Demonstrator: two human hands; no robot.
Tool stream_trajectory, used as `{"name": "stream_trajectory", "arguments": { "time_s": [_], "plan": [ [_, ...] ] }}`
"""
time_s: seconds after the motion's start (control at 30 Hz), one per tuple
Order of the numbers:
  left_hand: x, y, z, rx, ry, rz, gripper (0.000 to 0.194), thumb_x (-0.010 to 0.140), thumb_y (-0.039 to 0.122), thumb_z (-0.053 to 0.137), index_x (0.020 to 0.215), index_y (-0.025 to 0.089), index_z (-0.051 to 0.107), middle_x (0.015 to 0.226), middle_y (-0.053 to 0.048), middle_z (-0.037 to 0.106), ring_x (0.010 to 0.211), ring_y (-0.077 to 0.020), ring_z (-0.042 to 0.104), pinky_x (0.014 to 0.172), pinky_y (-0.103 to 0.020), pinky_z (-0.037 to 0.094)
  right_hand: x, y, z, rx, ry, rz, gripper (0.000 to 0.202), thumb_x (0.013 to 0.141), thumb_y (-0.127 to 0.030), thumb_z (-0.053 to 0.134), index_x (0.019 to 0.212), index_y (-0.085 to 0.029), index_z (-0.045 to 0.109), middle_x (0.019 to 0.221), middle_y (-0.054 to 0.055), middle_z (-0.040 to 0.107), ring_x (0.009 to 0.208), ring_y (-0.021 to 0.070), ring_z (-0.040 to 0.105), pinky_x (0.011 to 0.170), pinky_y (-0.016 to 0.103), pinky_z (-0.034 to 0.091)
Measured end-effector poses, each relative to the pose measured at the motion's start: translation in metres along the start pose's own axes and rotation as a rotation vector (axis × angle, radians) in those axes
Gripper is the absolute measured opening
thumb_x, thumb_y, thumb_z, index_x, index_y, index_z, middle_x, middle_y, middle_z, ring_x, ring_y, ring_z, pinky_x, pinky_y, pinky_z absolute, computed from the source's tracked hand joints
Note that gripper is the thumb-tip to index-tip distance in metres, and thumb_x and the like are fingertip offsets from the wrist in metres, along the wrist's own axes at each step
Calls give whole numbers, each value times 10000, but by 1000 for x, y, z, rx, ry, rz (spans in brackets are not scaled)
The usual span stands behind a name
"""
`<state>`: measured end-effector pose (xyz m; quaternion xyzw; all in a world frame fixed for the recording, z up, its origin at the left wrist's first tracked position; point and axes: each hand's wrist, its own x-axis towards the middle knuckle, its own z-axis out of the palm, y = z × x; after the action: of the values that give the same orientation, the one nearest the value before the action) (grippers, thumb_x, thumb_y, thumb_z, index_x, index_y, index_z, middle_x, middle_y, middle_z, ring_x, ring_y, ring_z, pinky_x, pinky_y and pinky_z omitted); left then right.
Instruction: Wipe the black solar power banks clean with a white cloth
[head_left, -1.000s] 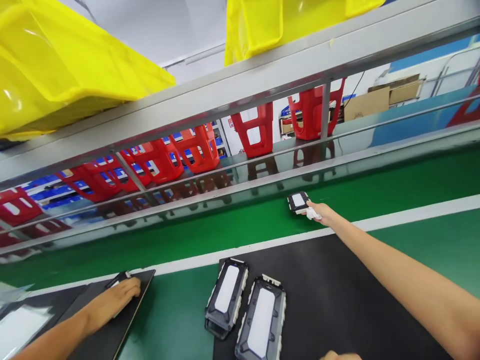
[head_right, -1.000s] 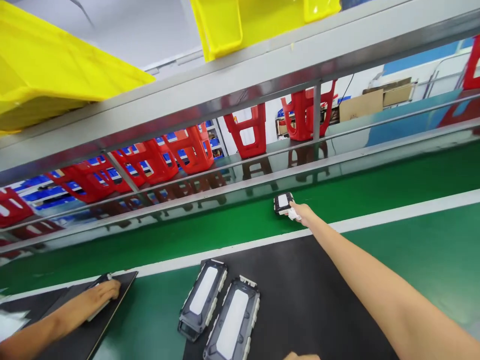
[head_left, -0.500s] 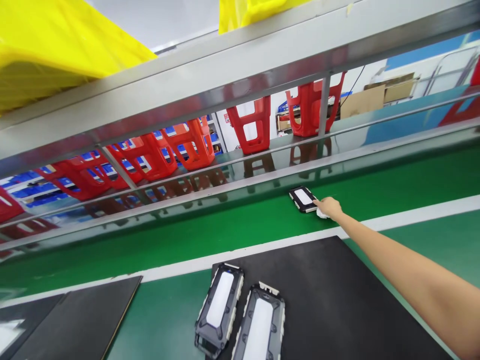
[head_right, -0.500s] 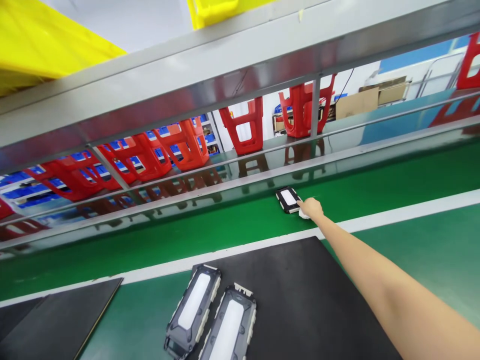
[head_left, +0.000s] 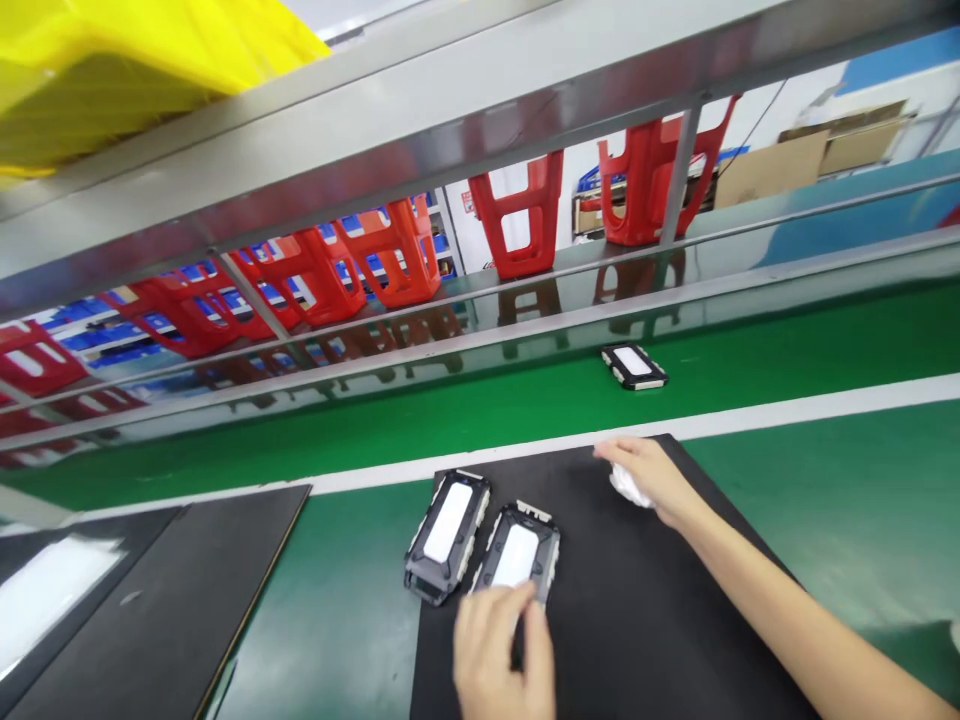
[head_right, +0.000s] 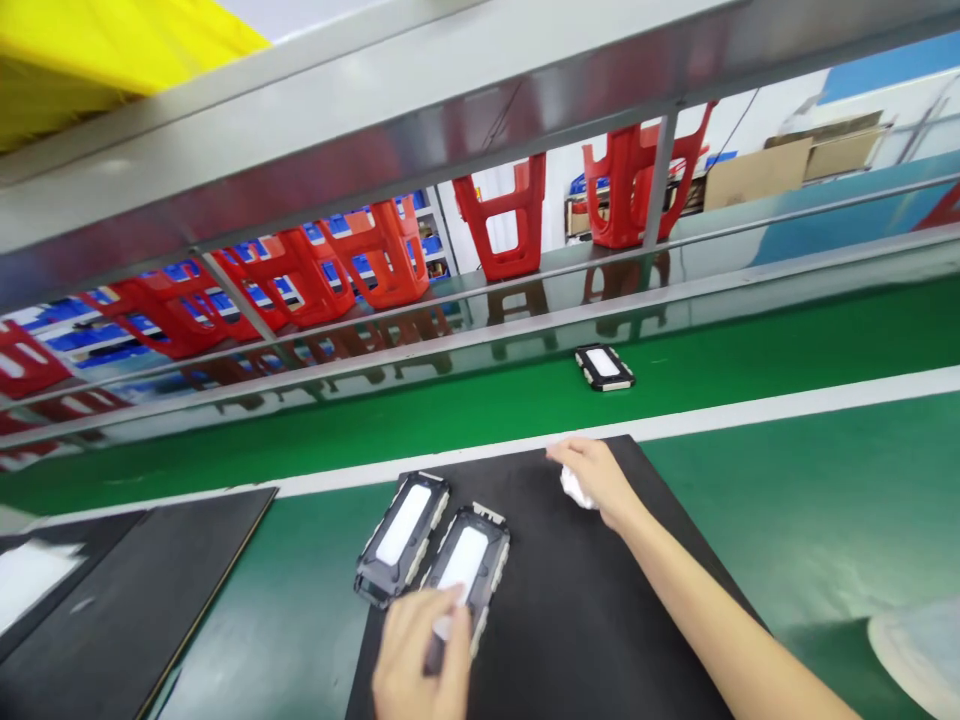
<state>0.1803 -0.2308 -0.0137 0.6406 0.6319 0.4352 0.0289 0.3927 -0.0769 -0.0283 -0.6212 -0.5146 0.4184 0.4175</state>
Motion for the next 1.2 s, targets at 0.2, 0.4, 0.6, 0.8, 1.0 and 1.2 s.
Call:
{"name": "stream_trajectory", "arguments": {
  "time_s": [0.2,0.4,0.6,0.8,1.0,1.2],
  "plan": [
    [37,-53,-45,282,-111,-337,541,804,388,498,1271,119,458,1293,-171,486,1224,-329,406,993,-495,364,-43,17,31,5,-158,-113,224,915,-298,583,775,-124,576,624,-53,511,505,91,503,494,214,448],
    [62,-57,-29,350,-333,-352,845,684,361,621,1401,71,281,1314,-194,493,1208,-363,421,1000,-493,318,-41,21,34,-49,-119,-191,220,896,-301,602,748,-139,590,697,-27,560,659,141,563,655,288,490],
    [69,-62,-26,330,-336,-371,943,649,342,635,1429,62,184,1179,-187,565,1119,-336,484,957,-451,361,-43,22,34,-13,-117,-157,234,895,-320,599,746,-141,585,632,-44,524,555,113,512,565,250,453],
    [73,-55,-42,223,-254,-356,906,649,290,623,1423,117,186,1177,-137,538,1131,-275,461,943,-394,414,-48,4,33,163,-148,-89,354,819,-493,630,827,-141,603,637,-27,538,487,94,458,468,218,378],
    [79,-16,-65,95,-293,-137,966,554,224,678,1402,218,217,1231,-56,510,1151,-218,466,990,-347,405,-69,-48,34,384,-391,-39,580,697,-712,595,755,-142,684,588,24,569,439,117,440,383,216,304],
    [99,9,-82,19,-413,322,985,550,211,692,1412,247,219,1271,-84,520,1146,-279,501,982,-408,418,-94,-89,11,616,-562,-34,419,715,-549,713,830,-146,722,742,70,659,659,188,598,591,232,481]
  ]
}}
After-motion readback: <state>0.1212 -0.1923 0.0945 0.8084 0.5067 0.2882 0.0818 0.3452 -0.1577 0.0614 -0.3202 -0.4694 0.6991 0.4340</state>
